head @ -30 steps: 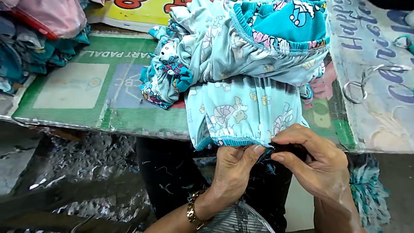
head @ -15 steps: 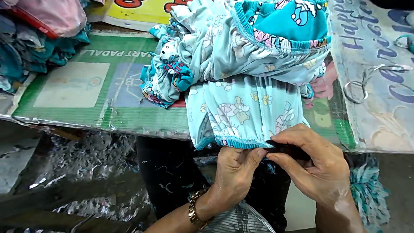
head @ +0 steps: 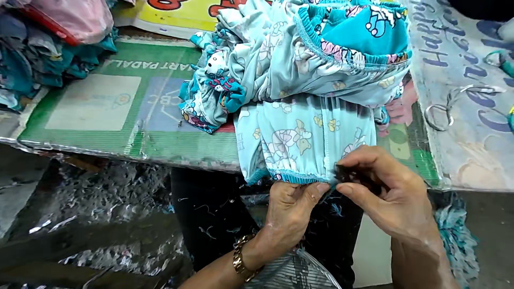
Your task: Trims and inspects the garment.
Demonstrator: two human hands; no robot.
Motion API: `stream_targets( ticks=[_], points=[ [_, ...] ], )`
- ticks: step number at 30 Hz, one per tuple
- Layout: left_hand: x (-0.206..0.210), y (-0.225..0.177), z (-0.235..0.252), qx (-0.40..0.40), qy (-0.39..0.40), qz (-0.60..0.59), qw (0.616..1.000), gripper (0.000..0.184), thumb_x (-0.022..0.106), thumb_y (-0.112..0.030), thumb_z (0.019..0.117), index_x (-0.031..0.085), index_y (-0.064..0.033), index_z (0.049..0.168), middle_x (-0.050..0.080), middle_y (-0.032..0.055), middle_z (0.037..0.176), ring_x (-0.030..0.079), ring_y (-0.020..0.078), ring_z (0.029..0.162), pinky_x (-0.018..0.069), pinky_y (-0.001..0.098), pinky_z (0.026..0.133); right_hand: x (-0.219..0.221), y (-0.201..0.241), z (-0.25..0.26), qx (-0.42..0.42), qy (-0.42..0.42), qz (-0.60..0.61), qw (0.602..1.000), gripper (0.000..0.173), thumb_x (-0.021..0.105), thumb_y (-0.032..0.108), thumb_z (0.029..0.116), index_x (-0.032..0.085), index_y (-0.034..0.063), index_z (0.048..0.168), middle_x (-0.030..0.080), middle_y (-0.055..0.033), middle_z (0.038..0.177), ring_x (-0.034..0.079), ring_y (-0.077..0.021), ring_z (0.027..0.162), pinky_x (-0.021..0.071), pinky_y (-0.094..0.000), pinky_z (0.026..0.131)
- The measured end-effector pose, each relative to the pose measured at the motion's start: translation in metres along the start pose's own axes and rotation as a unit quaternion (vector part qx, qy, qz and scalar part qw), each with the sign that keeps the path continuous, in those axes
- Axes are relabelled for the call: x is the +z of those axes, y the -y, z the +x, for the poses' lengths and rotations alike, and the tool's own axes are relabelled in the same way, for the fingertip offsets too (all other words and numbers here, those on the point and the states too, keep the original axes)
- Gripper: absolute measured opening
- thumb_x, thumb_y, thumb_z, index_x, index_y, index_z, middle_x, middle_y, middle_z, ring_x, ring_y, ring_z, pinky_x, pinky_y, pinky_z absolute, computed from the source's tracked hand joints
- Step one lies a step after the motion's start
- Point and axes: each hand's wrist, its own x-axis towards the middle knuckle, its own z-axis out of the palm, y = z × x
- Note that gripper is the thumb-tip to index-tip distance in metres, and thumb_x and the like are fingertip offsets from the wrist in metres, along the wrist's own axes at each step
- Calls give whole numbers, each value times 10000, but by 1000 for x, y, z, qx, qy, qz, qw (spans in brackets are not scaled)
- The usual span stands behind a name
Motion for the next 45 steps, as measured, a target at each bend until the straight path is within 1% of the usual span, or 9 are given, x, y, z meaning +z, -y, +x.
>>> stream_targets(
  ticks=[8, 14, 17, 20, 23, 26, 30, 33, 45],
  points=[
    [-9, 0, -11, -61, -21, -41, 997, 171, 597, -158, 1030, 748, -77, 1024, 771, 1, 1006, 737, 102, 954, 606, 321, 906, 17, 6, 14, -96, -2, -207, 974, 125, 655, 189, 975, 710, 104, 901, 652, 29, 763, 560, 9, 664, 432, -142, 580],
    [-54, -10, -41, 9, 123, 219, 968, 287, 491, -191, 1091, 702, 4, 1097, 740, 33, 920, 700, 29, 817, 600, 192, 748, 58, 7, -53, -215, 49, -233, 947, 255, 524, 282, 1060, 628, 149, 869, 541, -8, 657, 505, -160, 558, 414, -295, 537],
    [-78, -22, -35, 225, 142, 448, 854, 149, 565, -206, 1045, 657, -142, 1143, 679, 13, 975, 652, 99, 913, 528, 245, 834, 68, -8, -70, -230, 54, -249, 939, 440, 498, 443, 1070, 529, 151, 742, 461, 7, 581, 457, -156, 500, 373, -290, 485],
    [-77, -42, -6, 339, 150, 593, 715, 289, 601, -282, 1022, 563, -237, 1306, 598, -20, 1305, 531, 147, 1255, 335, 384, 1105, 42, -3, -58, -206, -68, -314, 924, 320, 639, 451, 1003, 636, 131, 1014, 585, -37, 778, 581, -174, 668, 493, -288, 607],
    [-72, -48, 31, 357, 162, 660, 641, 191, 626, -273, 1022, 639, -190, 1194, 661, 30, 1131, 578, 193, 1181, 284, 509, 1109, 10, 4, -28, -143, -111, -455, 872, 314, 692, 351, 976, 662, 119, 1186, 623, -121, 984, 607, -234, 768, 478, -317, 619],
    [-71, -66, 61, 259, 185, 567, 759, 148, 595, -210, 1029, 721, -138, 1000, 690, 33, 1008, 626, 166, 1105, 366, 442, 1097, -19, -1, -5, -86, -87, -397, 910, 153, 660, 193, 955, 758, 93, 1016, 689, -131, 992, 626, -162, 693, 473, -267, 537],
    [-54, -91, 97, 48, 186, 291, 937, 144, 498, -208, 1058, 617, -133, 1026, 697, -29, 1051, 683, 88, 1018, 593, 301, 891, -46, -3, 25, 3, -25, 51, 998, 165, 579, 328, 1049, 679, 204, 1005, 665, 127, 949, 602, 72, 807, 498, -95, 683],
    [-37, -92, 118, 31, 170, 244, 954, 174, 435, -223, 1096, 566, -138, 1020, 579, -42, 827, 588, 38, 696, 534, 195, 627, -48, 2, 50, 31, -81, 185, 979, 171, 599, 385, 1022, 688, 256, 954, 642, 128, 873, 574, 41, 689, 480, -118, 589],
    [-21, -109, 162, 14, 199, 227, 953, 155, 470, -208, 1085, 578, -126, 1010, 567, -39, 768, 568, 32, 614, 500, 161, 523, -72, -4, 69, 10, -167, 276, 946, 110, 621, 257, 996, 682, 207, 919, 650, 55, 837, 546, 2, 568, 459, -135, 484]
  ],
)
